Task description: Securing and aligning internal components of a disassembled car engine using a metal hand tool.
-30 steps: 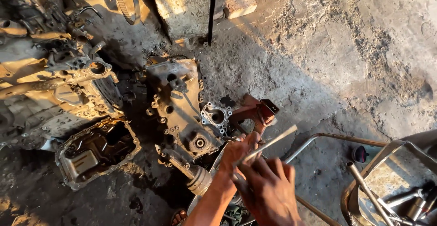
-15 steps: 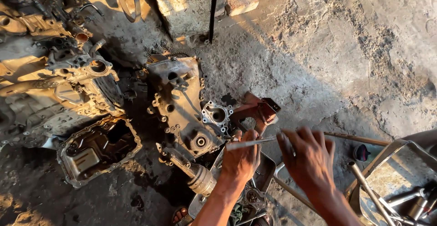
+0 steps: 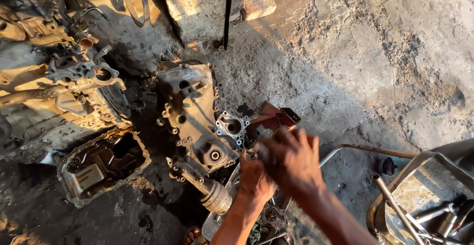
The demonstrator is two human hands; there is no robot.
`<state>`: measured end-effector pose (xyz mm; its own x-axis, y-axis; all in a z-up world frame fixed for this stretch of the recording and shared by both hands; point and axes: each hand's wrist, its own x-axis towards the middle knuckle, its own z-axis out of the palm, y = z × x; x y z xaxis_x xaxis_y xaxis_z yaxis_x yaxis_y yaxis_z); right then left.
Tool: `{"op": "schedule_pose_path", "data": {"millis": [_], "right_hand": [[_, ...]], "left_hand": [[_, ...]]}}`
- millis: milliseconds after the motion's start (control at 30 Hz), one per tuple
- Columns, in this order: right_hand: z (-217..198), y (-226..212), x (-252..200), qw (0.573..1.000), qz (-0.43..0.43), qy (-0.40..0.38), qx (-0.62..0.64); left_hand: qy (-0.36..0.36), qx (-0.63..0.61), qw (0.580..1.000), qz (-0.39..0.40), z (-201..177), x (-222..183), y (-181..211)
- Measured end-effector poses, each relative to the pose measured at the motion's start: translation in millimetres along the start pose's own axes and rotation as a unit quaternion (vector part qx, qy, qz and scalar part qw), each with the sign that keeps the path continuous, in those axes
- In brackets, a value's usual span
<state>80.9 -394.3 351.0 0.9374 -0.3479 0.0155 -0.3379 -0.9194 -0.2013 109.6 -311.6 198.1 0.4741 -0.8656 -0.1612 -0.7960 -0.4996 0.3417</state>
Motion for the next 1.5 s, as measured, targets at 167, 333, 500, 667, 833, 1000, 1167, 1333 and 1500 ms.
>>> {"op": "schedule_pose_path", "data": {"millis": [167, 333, 500, 667, 833, 1000, 1167, 1333, 1500], "right_hand": [[-15.2, 45.3, -1.1, 0.990, 0.132, -0.035, -0.015], [2.7, 45.3, -64.4, 0.980, 0.189, -0.038, -0.054], [20.8, 5.1, -99.0, 0.997, 0.056, 0.045, 0.004], [8.8, -11.7, -32.6, 0.998, -0.028, 0.019, 0.048], [8.1, 35.1, 11.5, 0.997, -0.050, 0.050, 0.003], [-2.9, 63.0, -15.5, 0.988, 0.155, -0.013, -0.018], [22.2, 31.1, -91.6, 0.981, 0.187, -0.010, -0.044], [30.4, -8.5, -82.7, 0.996, 0.060, 0.069, -0.018], [6.5, -1.1, -4.5, 1.000, -0.013, -0.019, 0.012]], "left_hand": [[0.103, -0.137, 0.985, -0.005, -28.5, -0.2, 2.7], [0.160, -0.084, 0.983, -0.019, -24.9, 5.0, 2.9], [0.120, -0.108, 0.987, 0.012, -11.2, 7.5, 1.1], [0.204, 0.022, 0.978, 0.025, 87.2, 19.8, -16.0], [0.111, -0.123, 0.986, -0.029, -0.9, 10.1, -2.0], [0.178, -0.161, 0.971, 0.009, -17.5, 9.3, 1.0], [0.154, -0.149, 0.977, 0.004, -15.0, 11.7, 6.9], [0.216, -0.076, 0.973, 0.003, 22.1, 19.6, 2.8], [0.101, -0.051, 0.994, 0.000, 48.0, 17.1, -0.3]]}}
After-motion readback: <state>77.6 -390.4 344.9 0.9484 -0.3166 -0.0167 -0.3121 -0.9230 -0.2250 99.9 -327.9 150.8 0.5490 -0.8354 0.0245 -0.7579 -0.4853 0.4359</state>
